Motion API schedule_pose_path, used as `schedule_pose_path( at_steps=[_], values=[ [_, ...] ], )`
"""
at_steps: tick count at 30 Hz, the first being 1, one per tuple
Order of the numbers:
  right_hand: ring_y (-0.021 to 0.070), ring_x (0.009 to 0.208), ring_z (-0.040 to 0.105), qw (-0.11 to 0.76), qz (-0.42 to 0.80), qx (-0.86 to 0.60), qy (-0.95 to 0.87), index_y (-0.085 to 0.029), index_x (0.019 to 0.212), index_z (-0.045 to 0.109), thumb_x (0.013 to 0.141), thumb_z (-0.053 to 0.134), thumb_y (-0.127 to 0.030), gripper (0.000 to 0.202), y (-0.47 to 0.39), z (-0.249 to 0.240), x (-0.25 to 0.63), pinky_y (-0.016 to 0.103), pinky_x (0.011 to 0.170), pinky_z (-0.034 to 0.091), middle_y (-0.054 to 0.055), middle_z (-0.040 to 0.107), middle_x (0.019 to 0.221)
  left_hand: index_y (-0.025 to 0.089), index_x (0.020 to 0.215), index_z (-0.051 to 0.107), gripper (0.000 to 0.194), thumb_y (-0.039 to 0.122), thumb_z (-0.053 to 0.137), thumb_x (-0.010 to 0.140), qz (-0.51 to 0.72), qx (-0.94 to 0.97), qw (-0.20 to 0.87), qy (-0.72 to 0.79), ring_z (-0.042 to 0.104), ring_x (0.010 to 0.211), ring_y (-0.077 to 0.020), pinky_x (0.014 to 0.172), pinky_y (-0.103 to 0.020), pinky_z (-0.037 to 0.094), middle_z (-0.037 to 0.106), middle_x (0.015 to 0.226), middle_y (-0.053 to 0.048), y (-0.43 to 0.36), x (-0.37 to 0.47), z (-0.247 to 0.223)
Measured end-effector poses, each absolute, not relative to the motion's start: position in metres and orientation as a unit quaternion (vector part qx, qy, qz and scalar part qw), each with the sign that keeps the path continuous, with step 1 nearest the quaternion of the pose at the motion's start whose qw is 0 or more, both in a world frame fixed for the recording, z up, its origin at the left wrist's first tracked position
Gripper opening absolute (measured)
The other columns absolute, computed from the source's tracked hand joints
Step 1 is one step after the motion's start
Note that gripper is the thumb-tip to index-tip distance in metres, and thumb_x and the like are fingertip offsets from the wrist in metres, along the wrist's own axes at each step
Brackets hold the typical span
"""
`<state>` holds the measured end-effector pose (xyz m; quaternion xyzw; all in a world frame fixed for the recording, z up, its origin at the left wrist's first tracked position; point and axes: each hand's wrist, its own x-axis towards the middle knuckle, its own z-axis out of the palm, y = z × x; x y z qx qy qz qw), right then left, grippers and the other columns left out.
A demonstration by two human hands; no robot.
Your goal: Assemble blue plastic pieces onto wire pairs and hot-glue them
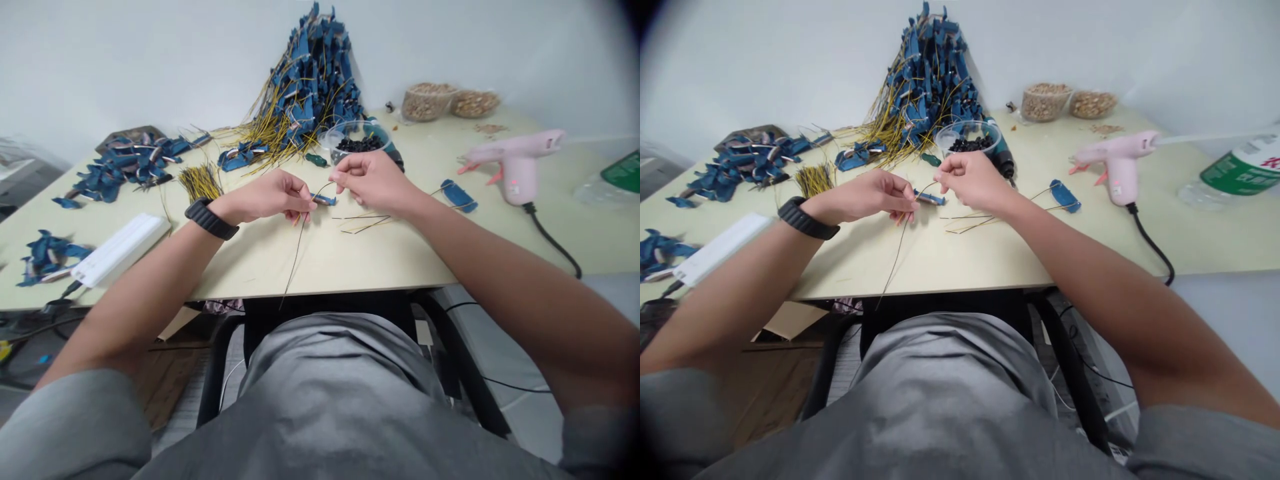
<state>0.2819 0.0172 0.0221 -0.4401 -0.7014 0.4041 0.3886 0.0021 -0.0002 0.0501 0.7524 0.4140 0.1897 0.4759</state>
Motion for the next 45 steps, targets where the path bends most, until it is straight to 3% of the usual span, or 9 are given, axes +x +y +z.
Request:
schedule_pose_path(
  at_steps=[5,10,14,23,28,32,39,43,45],
  values=[
    [0.012,0.057,0.051,0.389,0.431,-0.433,-0.69,-0.022,0.098,0.081,0.118,0.087,-0.01,0.025,0.011,0.024,0.275,0.031,0.051,0.034,0.004,0.083,0.084,0.02,0.089,0.092,0.021,0.034,0.103,0.1,0.228,0.773,0.423,0.415,0.062,0.064,-0.0114,0.064,-0.027,0.045,0.089,0.087,-0.007,0.002,-0.002,0.039],
    [0.0117,0.058,0.052,0.377,0.433,-0.415,-0.706,-0.023,0.1,0.081,0.115,0.095,-0.016,0.023,0.006,0.024,0.272,0.03,0.053,0.039,0.002,0.083,0.083,0.018,0.096,0.096,0.011,0.028,0.098,0.098,0.3,0.788,0.332,0.423,0.075,0.078,-0.016,0.075,-0.028,0.054,0.092,0.092,-0.007,-0.002,0.008,0.029],
    [0.0119,0.056,0.051,0.375,0.425,-0.415,-0.712,-0.024,0.099,0.079,0.114,0.093,-0.014,0.023,0.007,0.022,0.274,0.03,0.053,0.039,0.002,0.083,0.082,0.017,0.088,0.096,0.018,0.025,0.09,0.103,0.296,0.816,0.265,0.42,0.064,0.066,-0.0137,0.067,-0.028,0.048,0.086,0.077,-0.005,-0.008,0.012,0.033],
    [0.0128,0.059,0.052,0.396,0.404,-0.405,-0.718,-0.025,0.103,0.078,0.112,0.1,-0.02,0.024,0.016,0.019,0.278,0.029,0.052,0.036,0.001,0.08,0.081,0.02,0.095,0.091,0.016,0.031,0.093,0.107,0.243,0.784,0.404,0.403,0.066,0.057,-0.0133,0.061,-0.026,0.055,0.095,0.092,-0.011,-0.007,-0.007,0.041],
    [0.0138,0.058,0.051,0.397,0.407,-0.424,-0.706,-0.026,0.103,0.078,0.112,0.099,-0.027,0.023,0.013,0.024,0.283,0.031,0.051,0.037,0.0,0.077,0.08,0.02,0.096,0.094,0.008,0.025,0.091,0.101,0.228,0.784,0.384,0.43,0.064,0.055,-0.0129,0.059,-0.027,0.051,0.093,0.087,-0.009,-0.008,-0.015,0.047],
    [0.0157,0.061,0.054,0.388,0.409,-0.435,-0.702,-0.027,0.103,0.079,0.11,0.102,-0.03,0.025,0.009,0.027,0.282,0.034,0.056,0.041,0.001,0.079,0.084,0.02,0.104,0.099,0.011,0.029,0.095,0.1,0.234,0.782,0.362,0.451,0.067,0.057,-0.0148,0.062,-0.03,0.053,0.093,0.087,-0.009,-0.009,-0.01,0.044],
    [0.0156,0.061,0.053,0.385,0.405,-0.436,-0.705,-0.027,0.102,0.079,0.108,0.104,-0.031,0.026,0.007,0.027,0.28,0.035,0.057,0.04,0.001,0.079,0.084,0.021,0.095,0.095,0.012,0.031,0.095,0.089,0.238,0.784,0.357,0.448,0.059,0.053,-0.0135,0.056,-0.029,0.046,0.09,0.082,-0.007,-0.006,-0.005,0.037],
    [0.0149,0.059,0.05,0.389,0.404,-0.436,-0.704,-0.027,0.104,0.082,0.11,0.103,-0.035,0.024,0.008,0.029,0.283,0.034,0.053,0.039,0.001,0.08,0.083,0.022,0.1,0.092,0.025,0.025,0.092,0.076,0.198,0.788,0.354,0.464,0.057,0.054,-0.0151,0.058,-0.03,0.042,0.085,0.076,-0.004,-0.006,-0.014,0.05],
    [0.0149,0.059,0.05,0.393,0.401,-0.436,-0.703,-0.028,0.105,0.082,0.11,0.106,-0.042,0.028,0.011,0.029,0.285,0.033,0.052,0.04,0.001,0.08,0.083,0.023,0.103,0.091,0.027,0.026,0.091,0.076,0.153,0.797,0.341,0.475,0.055,0.054,-0.014,0.061,-0.03,0.038,0.078,0.07,-0.001,-0.007,-0.023,0.059]
  ],
)
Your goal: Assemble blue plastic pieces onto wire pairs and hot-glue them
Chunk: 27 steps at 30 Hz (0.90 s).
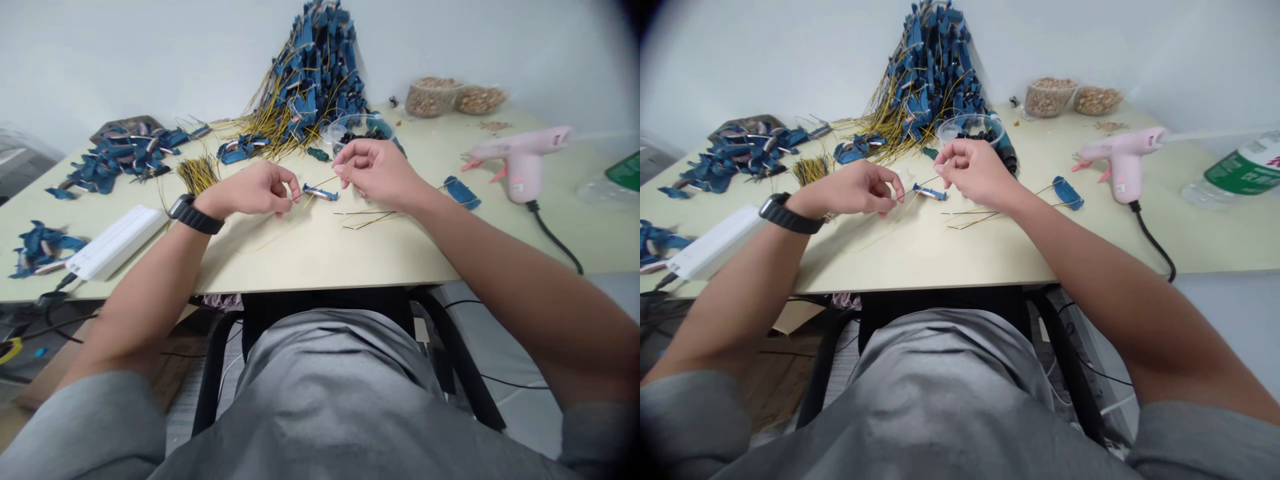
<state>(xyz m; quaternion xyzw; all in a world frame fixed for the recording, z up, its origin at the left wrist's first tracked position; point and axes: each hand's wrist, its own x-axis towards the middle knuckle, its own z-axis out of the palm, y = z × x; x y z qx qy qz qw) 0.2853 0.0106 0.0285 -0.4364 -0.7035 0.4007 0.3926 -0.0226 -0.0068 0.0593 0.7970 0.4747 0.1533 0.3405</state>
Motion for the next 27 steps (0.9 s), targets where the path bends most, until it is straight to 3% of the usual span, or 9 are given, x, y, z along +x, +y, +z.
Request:
schedule_pose_path(
  at_steps=[2,5,8,11,16,22,25,27],
  values=[
    [0.0152,0.06,0.051,0.402,0.393,-0.438,-0.701,-0.028,0.103,0.082,0.109,0.107,-0.042,0.029,0.014,0.028,0.287,0.033,0.052,0.041,0.001,0.079,0.083,0.023,0.104,0.09,0.025,0.03,0.091,0.08,0.109,0.805,0.331,0.48,0.054,0.054,-0.0129,0.066,-0.03,0.037,0.07,0.065,0.002,-0.005,-0.034,0.067],
    [0.016,0.063,0.053,0.413,0.39,-0.438,-0.696,-0.027,0.098,0.082,0.111,0.101,-0.026,0.023,0.019,0.029,0.291,0.033,0.054,0.04,0.002,0.079,0.081,0.025,0.099,0.093,0.024,0.036,0.102,0.08,0.075,0.812,0.336,0.472,0.055,0.055,-0.0139,0.068,-0.032,0.039,0.063,0.063,0.003,0.001,-0.052,0.073],
    [0.0162,0.062,0.052,0.406,0.398,-0.437,-0.697,-0.027,0.098,0.081,0.112,0.096,-0.02,0.022,0.019,0.031,0.293,0.033,0.053,0.039,0.001,0.078,0.08,0.027,0.09,0.094,0.026,0.045,0.109,0.078,0.084,0.815,0.327,0.47,0.057,0.061,-0.0167,0.069,-0.034,0.041,0.069,0.07,0.0,0.007,-0.065,0.074],
    [0.0157,0.06,0.051,0.385,0.404,-0.434,-0.708,-0.027,0.1,0.08,0.112,0.097,-0.021,0.021,0.014,0.033,0.29,0.033,0.052,0.039,0.0,0.078,0.079,0.026,0.091,0.096,0.023,0.048,0.102,0.087,0.11,0.828,0.274,0.476,0.067,0.075,-0.02,0.076,-0.033,0.047,0.082,0.085,-0.004,0.007,-0.061,0.074],
    [0.0163,0.062,0.054,0.353,0.413,-0.418,-0.728,-0.028,0.103,0.08,0.109,0.103,-0.032,0.025,0.004,0.032,0.279,0.033,0.055,0.041,0.0,0.077,0.078,0.023,0.114,0.101,0.028,0.048,0.097,0.103,0.211,0.826,0.25,0.458,0.078,0.095,-0.0226,0.092,-0.031,0.057,0.092,0.101,-0.006,-0.008,-0.023,0.061],
    [0.017,0.067,0.056,0.335,0.422,-0.402,-0.74,-0.029,0.107,0.079,0.107,0.109,-0.048,0.036,-0.006,0.031,0.267,0.034,0.06,0.044,0.001,0.08,0.084,0.019,0.105,0.099,0.035,0.053,0.101,0.111,0.274,0.797,0.341,0.417,0.083,0.09,-0.0213,0.086,-0.032,0.062,0.095,0.099,-0.009,-0.014,0.008,0.035],
    [0.0196,0.071,0.059,0.342,0.403,-0.418,-0.739,-0.03,0.11,0.079,0.111,0.104,-0.068,0.045,-0.001,0.028,0.266,0.036,0.065,0.048,0.003,0.084,0.091,0.019,0.1,0.096,0.028,0.044,0.101,0.112,0.29,0.779,0.36,0.424,0.082,0.082,-0.0197,0.079,-0.032,0.06,0.093,0.093,-0.009,-0.01,0.008,0.028],
    [0.0236,0.08,0.066,0.358,0.345,-0.442,-0.746,-0.029,0.106,0.079,0.115,0.1,-0.068,0.044,0.007,0.024,0.268,0.039,0.073,0.055,0.005,0.085,0.095,0.019,0.098,0.094,0.024,0.037,0.1,0.113,0.3,0.76,0.376,0.438,0.08,0.077,-0.0189,0.077,-0.033,0.059,0.092,0.091,-0.009,-0.006,0.005,0.025]
  ],
)
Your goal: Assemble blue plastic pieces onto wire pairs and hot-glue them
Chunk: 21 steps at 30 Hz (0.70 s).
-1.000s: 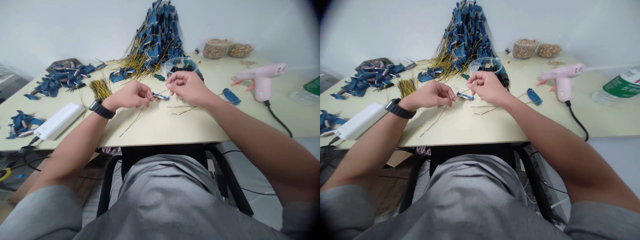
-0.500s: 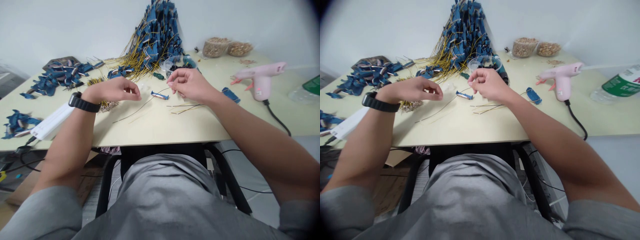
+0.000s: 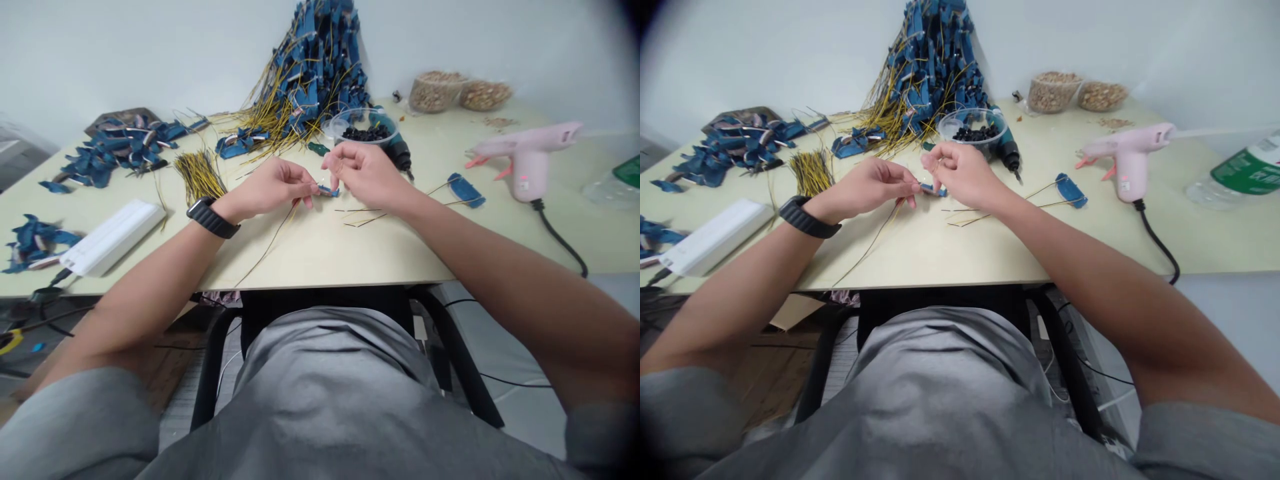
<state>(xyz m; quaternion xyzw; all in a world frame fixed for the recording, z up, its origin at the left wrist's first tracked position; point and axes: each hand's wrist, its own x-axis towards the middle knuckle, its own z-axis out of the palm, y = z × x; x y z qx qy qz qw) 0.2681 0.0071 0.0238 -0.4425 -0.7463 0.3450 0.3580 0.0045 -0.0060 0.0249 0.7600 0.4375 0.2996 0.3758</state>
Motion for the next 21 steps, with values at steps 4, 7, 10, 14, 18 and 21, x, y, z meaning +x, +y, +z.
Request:
schedule_pose_path(
  at_steps=[4,7,10,14,18,21],
  values=[
    [0.0339,0.105,0.078,0.346,0.215,-0.461,-0.788,-0.028,0.096,0.083,0.11,0.103,-0.039,0.027,0.024,0.013,0.27,0.049,0.099,0.062,0.01,0.086,0.104,0.019,0.095,0.087,0.027,0.032,0.104,0.11,0.313,0.722,0.394,0.474,0.077,0.074,-0.0186,0.077,-0.036,0.062,0.092,0.091,-0.011,0.004,-0.006,0.02],
    [0.037,0.111,0.08,0.315,0.193,-0.458,-0.809,-0.026,0.095,0.087,0.11,0.102,-0.033,0.022,0.028,0.007,0.265,0.054,0.107,0.061,0.012,0.086,0.106,0.02,0.09,0.081,0.033,0.032,0.107,0.106,0.318,0.71,0.396,0.488,0.076,0.074,-0.0184,0.078,-0.036,0.064,0.094,0.095,-0.013,0.01,-0.011,0.016],
    [0.0369,0.113,0.082,0.289,0.186,-0.459,-0.819,-0.025,0.096,0.089,0.111,0.102,-0.032,0.021,0.027,0.004,0.259,0.054,0.109,0.061,0.012,0.085,0.107,0.021,0.085,0.08,0.033,0.029,0.104,0.106,0.32,0.702,0.399,0.495,0.074,0.073,-0.0186,0.079,-0.037,0.064,0.094,0.095,-0.013,0.013,-0.012,0.015],
    [0.0361,0.115,0.083,0.291,0.18,-0.459,-0.82,-0.025,0.101,0.089,0.105,0.105,-0.032,0.018,0.023,0.005,0.258,0.052,0.107,0.063,0.01,0.086,0.107,0.021,0.084,0.083,0.025,0.026,0.1,0.101,0.335,0.695,0.384,0.507,0.074,0.075,-0.0197,0.081,-0.037,0.064,0.092,0.092,-0.011,0.013,-0.012,0.016],
    [0.0362,0.112,0.082,0.274,0.169,-0.474,-0.82,-0.026,0.102,0.084,0.099,0.104,-0.022,0.021,0.02,0.006,0.262,0.05,0.103,0.062,0.01,0.088,0.11,0.023,0.086,0.091,0.015,0.03,0.098,0.097,0.349,0.71,0.346,0.505,0.075,0.08,-0.022,0.08,-0.037,0.063,0.09,0.088,-0.008,0.015,-0.015,0.014],
    [0.0365,0.11,0.081,0.274,0.169,-0.481,-0.816,-0.026,0.102,0.084,0.103,0.103,-0.025,0.018,0.02,0.006,0.262,0.05,0.102,0.061,0.011,0.088,0.108,0.023,0.088,0.093,0.015,0.033,0.1,0.096,0.352,0.712,0.332,0.509,0.077,0.082,-0.0232,0.08,-0.037,0.064,0.088,0.085,-0.008,0.018,-0.016,0.009]
  ],
)
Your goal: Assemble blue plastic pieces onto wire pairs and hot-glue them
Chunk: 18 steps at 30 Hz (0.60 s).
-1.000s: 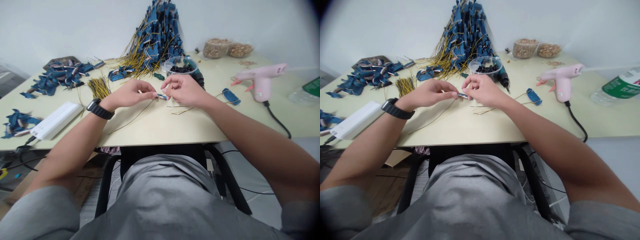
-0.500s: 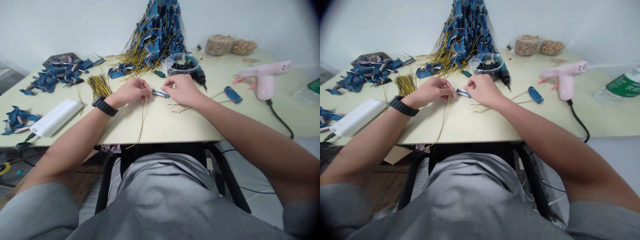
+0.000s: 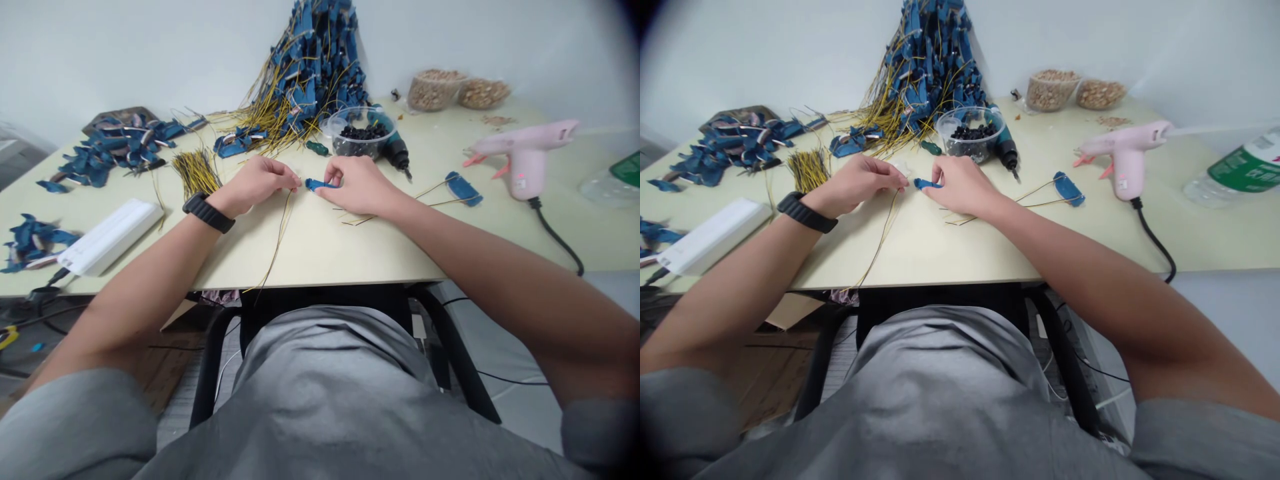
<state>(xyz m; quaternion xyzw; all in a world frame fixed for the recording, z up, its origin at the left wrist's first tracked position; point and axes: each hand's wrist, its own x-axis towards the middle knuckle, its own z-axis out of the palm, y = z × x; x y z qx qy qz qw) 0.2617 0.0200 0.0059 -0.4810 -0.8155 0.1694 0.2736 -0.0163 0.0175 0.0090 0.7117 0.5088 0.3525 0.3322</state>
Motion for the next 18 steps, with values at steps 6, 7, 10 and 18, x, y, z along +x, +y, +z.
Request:
schedule_pose_path(
  at_steps=[6,7,10,18],
  values=[
    [0.0328,0.108,0.083,0.281,0.177,-0.471,-0.817,-0.023,0.107,0.093,0.11,0.095,-0.022,0.004,0.025,0.005,0.257,0.049,0.109,0.061,0.01,0.09,0.11,0.02,0.088,0.094,0.015,0.028,0.107,0.089,0.347,0.697,0.358,0.515,0.082,0.092,-0.0233,0.095,-0.037,0.066,0.091,0.094,-0.008,0.018,-0.009,0.004],
    [0.0321,0.109,0.083,0.278,0.173,-0.471,-0.819,-0.022,0.107,0.094,0.11,0.093,-0.019,0.004,0.025,0.005,0.256,0.049,0.109,0.061,0.01,0.09,0.11,0.02,0.088,0.094,0.015,0.027,0.108,0.089,0.348,0.693,0.359,0.519,0.081,0.093,-0.0233,0.097,-0.037,0.065,0.091,0.094,-0.007,0.017,-0.007,0.004],
    [0.0299,0.107,0.083,0.269,0.163,-0.472,-0.824,-0.019,0.109,0.096,0.109,0.088,-0.012,0.011,0.026,0.004,0.254,0.046,0.106,0.06,0.009,0.089,0.108,0.02,0.084,0.093,0.013,0.024,0.104,0.091,0.347,0.686,0.359,0.529,0.076,0.089,-0.022,0.095,-0.038,0.063,0.09,0.092,-0.007,0.015,0.0,0.004],
    [0.0298,0.1,0.08,0.271,0.173,-0.454,-0.831,-0.022,0.104,0.09,0.106,0.087,-0.008,0.014,0.026,0.0,0.254,0.045,0.102,0.059,0.008,0.088,0.103,0.018,0.074,0.083,0.03,0.016,0.099,0.1,0.347,0.683,0.333,0.55,0.056,0.071,-0.0181,0.078,-0.039,0.049,0.075,0.074,-0.006,0.016,0.009,0.002]
  ],
)
